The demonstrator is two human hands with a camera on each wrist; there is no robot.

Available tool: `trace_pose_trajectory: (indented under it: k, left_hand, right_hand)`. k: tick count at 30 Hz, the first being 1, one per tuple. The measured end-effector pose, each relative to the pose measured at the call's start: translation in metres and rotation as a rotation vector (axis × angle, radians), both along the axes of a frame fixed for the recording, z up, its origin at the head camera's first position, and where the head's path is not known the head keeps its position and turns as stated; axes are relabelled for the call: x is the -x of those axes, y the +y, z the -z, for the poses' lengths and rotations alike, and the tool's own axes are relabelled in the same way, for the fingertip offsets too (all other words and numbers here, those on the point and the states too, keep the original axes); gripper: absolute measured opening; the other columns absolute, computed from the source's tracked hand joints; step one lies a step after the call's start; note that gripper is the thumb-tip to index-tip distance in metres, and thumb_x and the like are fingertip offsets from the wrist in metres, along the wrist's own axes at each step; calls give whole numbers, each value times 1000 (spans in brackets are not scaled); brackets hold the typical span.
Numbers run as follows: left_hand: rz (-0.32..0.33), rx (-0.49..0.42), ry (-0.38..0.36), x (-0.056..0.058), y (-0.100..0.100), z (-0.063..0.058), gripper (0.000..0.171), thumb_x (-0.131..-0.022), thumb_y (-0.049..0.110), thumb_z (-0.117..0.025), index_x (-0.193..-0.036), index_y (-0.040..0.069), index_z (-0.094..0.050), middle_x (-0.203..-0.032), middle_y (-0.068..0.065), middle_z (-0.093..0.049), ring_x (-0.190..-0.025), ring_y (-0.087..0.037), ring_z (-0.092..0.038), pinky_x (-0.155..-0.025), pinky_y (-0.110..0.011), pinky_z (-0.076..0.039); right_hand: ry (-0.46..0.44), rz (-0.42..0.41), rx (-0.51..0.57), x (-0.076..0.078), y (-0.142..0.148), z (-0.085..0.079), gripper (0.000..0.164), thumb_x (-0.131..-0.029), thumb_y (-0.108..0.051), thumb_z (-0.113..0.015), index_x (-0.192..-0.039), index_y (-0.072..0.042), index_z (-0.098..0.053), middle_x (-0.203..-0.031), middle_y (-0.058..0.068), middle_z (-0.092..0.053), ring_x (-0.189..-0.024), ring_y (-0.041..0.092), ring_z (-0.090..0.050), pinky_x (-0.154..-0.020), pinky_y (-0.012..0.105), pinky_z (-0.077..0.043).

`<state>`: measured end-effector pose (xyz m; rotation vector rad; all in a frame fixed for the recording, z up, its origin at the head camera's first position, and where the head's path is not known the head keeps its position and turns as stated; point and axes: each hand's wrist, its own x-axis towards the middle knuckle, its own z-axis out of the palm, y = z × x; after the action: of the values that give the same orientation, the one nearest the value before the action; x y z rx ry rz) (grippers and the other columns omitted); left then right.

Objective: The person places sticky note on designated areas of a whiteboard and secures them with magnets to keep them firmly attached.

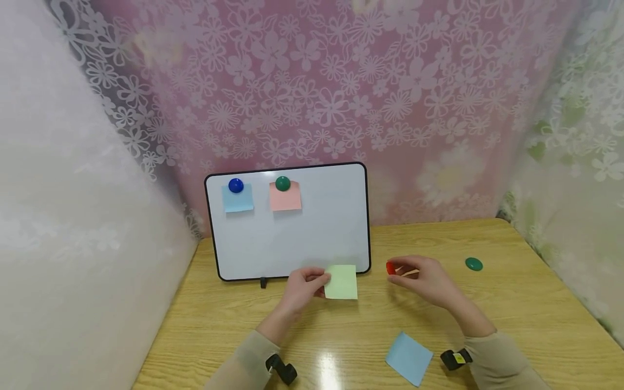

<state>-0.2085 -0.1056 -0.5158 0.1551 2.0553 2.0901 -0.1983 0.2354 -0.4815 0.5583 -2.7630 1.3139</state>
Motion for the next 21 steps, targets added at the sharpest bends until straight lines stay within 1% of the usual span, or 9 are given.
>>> trace_pose_trajectory:
  k: [4,12,17,21]
  left_hand:
    - [-2,1,10,-1,-2,-3,30,-103,15,-75,-125,-6,-71,-102,-9,-76,-77,-17,-70,-77,-39,-64]
    - [-1,10,33,-2,-4,-8,32,-104,16,-74,-126,-6,-71,-103,-9,-76,-76,-17,-69,-78,-37,-63]
    - [-14,14,26,-2,-3,-12,30,-103,16,-75,-125,-5,-72,-102,-7,-76,-75,-18,-68,-78,-36,-63]
    - [-29,21,39,1,-4,-15,30,-103,16,-75,-124,-5,-72,-101,-9,-76,-75,-17,-68,-79,-38,-63]
  right_hand:
    - [15,0,5,2,-3,-1,49,-96,-31,-84,-137,-7,-72,-117,2,-75,-102,20,-72,-85,27,-61]
    - [27,13,-2,6,-8,-4,48,-96,-32,-84,-136,-8,-72,-117,2,-76,-102,19,-72,-84,26,-61]
    - [45,10,-8,5,-11,-8,47,-96,-31,-84,-135,-7,-73,-116,3,-76,-100,19,-72,-84,28,-62]
    - [60,0,-3,3,-15,-12,48,-96,-30,-85,-135,-5,-72,-117,5,-76,-100,19,-73,-83,30,-62]
